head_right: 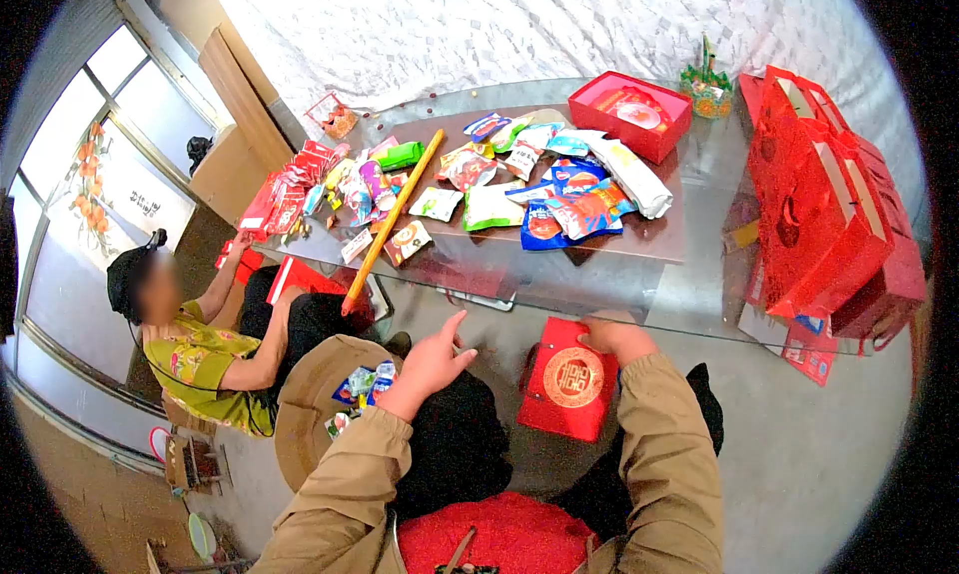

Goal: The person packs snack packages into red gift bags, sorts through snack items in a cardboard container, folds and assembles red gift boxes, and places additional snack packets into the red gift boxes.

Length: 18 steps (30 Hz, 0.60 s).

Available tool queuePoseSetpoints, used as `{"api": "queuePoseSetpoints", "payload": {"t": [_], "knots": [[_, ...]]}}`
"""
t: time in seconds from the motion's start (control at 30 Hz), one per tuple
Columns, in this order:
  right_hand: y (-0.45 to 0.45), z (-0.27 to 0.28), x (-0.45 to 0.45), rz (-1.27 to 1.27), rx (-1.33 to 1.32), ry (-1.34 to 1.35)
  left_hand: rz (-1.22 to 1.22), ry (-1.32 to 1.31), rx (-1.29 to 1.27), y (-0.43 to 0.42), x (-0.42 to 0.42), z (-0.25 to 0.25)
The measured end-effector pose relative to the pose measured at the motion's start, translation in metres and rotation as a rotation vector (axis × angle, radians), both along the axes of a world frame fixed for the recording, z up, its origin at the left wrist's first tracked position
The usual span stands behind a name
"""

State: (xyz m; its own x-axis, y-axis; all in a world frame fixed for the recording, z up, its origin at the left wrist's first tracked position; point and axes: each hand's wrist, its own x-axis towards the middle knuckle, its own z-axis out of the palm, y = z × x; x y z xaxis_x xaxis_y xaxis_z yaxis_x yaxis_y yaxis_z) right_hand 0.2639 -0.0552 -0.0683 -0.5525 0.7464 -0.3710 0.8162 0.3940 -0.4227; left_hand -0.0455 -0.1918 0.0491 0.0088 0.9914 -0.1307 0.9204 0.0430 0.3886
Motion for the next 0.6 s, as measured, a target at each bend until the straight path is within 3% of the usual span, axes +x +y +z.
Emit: {"api": "queuePoseSetpoints", "payload": {"t": [0.17,0.47,0.6], "knots": [[-0.014,0.028,-0.009,0.005,0.008,0.081,0.005,-0.002,-0.005,0.000,-0.001,0.000],[0.008,-0.013,0.003,0.021,0.077,-0.057,-0.008,-0.001,0.020,-0.001,0.000,0.001],[-0.006,0.021,-0.010,0.037,0.049,-0.025,-0.005,-0.011,0.018,-0.001,-0.004,0.000]]}}
